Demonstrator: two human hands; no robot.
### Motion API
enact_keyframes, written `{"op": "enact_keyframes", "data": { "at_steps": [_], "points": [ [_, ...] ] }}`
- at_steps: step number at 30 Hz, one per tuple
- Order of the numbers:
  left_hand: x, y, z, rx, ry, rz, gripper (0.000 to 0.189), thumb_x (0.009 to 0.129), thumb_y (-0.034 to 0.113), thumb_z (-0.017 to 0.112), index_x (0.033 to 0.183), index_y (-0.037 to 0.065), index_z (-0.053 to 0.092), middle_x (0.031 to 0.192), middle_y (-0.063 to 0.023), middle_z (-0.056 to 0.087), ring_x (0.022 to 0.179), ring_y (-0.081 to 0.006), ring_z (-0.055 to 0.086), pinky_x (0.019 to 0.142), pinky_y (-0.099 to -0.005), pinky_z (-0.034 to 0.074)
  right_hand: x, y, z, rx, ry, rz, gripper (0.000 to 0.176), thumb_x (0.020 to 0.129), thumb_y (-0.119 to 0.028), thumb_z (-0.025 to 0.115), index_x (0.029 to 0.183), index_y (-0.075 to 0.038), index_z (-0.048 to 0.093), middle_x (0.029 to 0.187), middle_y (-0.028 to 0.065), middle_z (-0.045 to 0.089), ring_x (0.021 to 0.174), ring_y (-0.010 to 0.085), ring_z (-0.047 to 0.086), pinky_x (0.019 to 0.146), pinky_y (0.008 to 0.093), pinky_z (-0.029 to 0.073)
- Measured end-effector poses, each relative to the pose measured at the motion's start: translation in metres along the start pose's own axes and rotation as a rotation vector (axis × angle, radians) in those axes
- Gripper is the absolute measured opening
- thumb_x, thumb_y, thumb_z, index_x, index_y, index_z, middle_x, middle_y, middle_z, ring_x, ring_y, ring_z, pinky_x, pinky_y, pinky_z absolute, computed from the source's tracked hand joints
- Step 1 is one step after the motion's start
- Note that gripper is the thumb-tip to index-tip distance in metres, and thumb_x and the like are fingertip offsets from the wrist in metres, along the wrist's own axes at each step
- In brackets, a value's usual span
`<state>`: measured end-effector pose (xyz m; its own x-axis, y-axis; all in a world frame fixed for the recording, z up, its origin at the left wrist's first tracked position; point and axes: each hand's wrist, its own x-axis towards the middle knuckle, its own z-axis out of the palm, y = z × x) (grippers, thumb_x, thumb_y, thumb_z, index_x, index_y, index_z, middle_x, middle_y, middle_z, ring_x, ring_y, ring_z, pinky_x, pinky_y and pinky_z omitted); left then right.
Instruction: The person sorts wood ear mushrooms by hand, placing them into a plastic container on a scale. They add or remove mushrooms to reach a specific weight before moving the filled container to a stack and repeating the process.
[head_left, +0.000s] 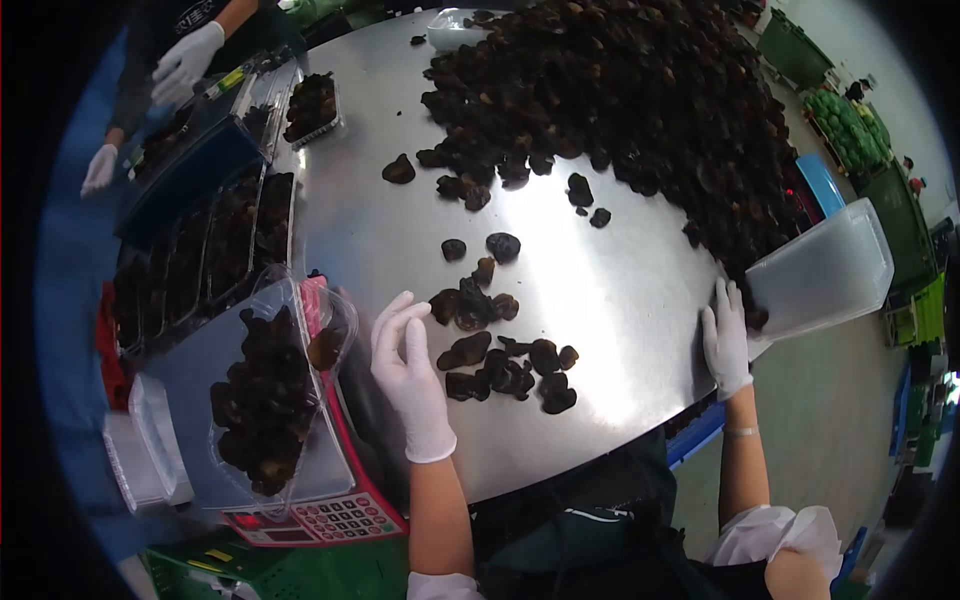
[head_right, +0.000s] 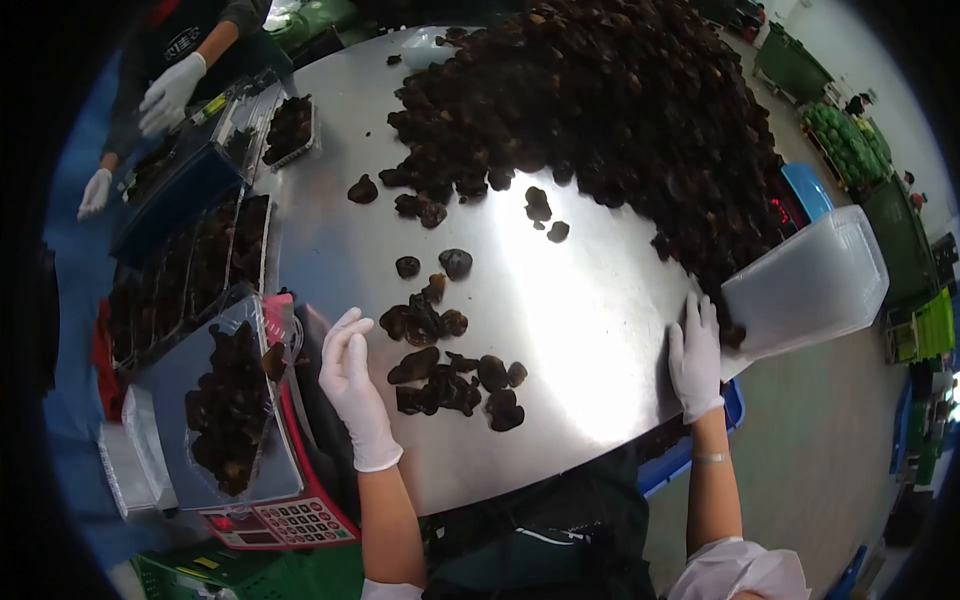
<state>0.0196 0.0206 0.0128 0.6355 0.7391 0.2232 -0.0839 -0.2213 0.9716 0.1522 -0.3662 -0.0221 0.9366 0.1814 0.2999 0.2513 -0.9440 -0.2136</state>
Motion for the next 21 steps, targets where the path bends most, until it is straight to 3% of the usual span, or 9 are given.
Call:
{"op": "enact_keyframes", "data": {
  "at_steps": [1,3,5,8,10,12,16,18,21],
  "points": [
    [0.0,0.001,0.001,-0.025,0.01,-0.022,0.016,0.099,0.005,0.057,0.103,0.001,0.071,0.122,-0.012,0.065,0.119,-0.0234,0.059,0.107,-0.037,0.043,0.008,-0.003,-0.003,-0.002,0.005,-0.01,0.053,0.099,-0.021,0.053,0.148,-0.002,0.044,0.15,0.0249,0.046,0.141,0.0402,0.041,0.118,0.0478,0.031],
    [-0.001,0.002,0.002,-0.031,0.008,-0.029,0.016,0.099,0.005,0.056,0.103,0.001,0.071,0.123,-0.0122,0.065,0.12,-0.0234,0.058,0.107,-0.0369,0.043,0.02,-0.028,-0.017,0.345,-0.143,0.033,0.039,0.098,-0.018,0.056,0.134,-0.002,0.059,0.136,0.0221,0.06,0.128,0.0368,0.055,0.107,0.0428,0.044],
    [0.0,0.002,0.002,-0.032,-0.009,-0.028,0.017,0.099,0.006,0.056,0.104,0.001,0.071,0.123,-0.0123,0.064,0.12,-0.0234,0.058,0.108,-0.0369,0.043,0.047,-0.082,-0.02,0.547,-0.13,-0.058,0.029,0.098,-0.021,0.059,0.12,-0.003,0.067,0.117,0.017,0.069,0.107,0.034,0.067,0.095,0.0377,0.052],
    [0.0,-0.003,0.003,-0.036,-0.02,-0.039,0.017,0.099,0.005,0.056,0.103,0.0,0.071,0.124,-0.0129,0.064,0.12,-0.0234,0.058,0.108,-0.0365,0.043,0.098,-0.13,0.013,0.404,-0.107,-0.104,0.052,0.087,-0.041,0.071,0.122,-0.003,0.066,0.122,0.0161,0.064,0.112,0.0332,0.062,0.093,0.0417,0.051],
    [0.0,-0.006,0.001,0.003,-0.011,-0.038,0.017,0.099,0.005,0.055,0.103,0.0,0.071,0.124,-0.0135,0.064,0.12,-0.0235,0.058,0.108,-0.0366,0.043,0.124,-0.151,0.033,0.234,-0.098,-0.13,0.05,0.08,-0.044,0.078,0.099,0.0,0.066,0.099,0.0139,0.064,0.102,0.0337,0.061,0.091,0.0424,0.05],
    [0.001,-0.006,0.001,-0.003,-0.015,-0.039,0.018,0.099,0.004,0.055,0.103,-0.001,0.071,0.125,-0.0135,0.064,0.12,-0.0235,0.058,0.108,-0.0369,0.043,0.139,-0.164,0.044,0.149,-0.072,-0.082,0.037,0.082,-0.035,0.075,0.09,-0.002,0.062,0.096,0.0143,0.063,0.096,0.035,0.061,0.084,0.0443,0.05],
    [0.001,-0.007,0.002,-0.005,-0.015,-0.06,0.017,0.099,0.005,0.055,0.103,-0.001,0.071,0.125,-0.014,0.064,0.12,-0.0238,0.059,0.108,-0.0374,0.043,0.14,-0.135,0.061,0.247,0.004,-0.127,0.024,0.084,-0.025,0.068,0.088,-0.003,0.06,0.094,0.0153,0.063,0.091,0.0361,0.062,0.079,0.0468,0.05],
    [0.002,-0.007,0.001,0.012,-0.021,-0.057,0.017,0.098,0.005,0.055,0.103,-0.001,0.071,0.125,-0.0143,0.064,0.12,-0.024,0.059,0.109,-0.0375,0.042,0.127,-0.115,0.037,0.01,-0.126,-0.135,0.014,0.086,-0.018,0.061,0.091,-0.004,0.061,0.095,0.0164,0.063,0.088,0.0368,0.063,0.077,0.047,0.051],
    [0.001,-0.004,0.001,-0.019,-0.001,-0.06,0.018,0.098,0.005,0.055,0.104,-0.001,0.071,0.126,-0.0147,0.063,0.121,-0.0244,0.059,0.109,-0.0375,0.042,0.101,-0.077,-0.004,-0.154,-0.371,0.031,0.023,0.088,-0.021,0.06,0.104,-0.005,0.067,0.107,0.021,0.069,0.094,0.0374,0.068,0.081,0.0439,0.055]
  ]
}}
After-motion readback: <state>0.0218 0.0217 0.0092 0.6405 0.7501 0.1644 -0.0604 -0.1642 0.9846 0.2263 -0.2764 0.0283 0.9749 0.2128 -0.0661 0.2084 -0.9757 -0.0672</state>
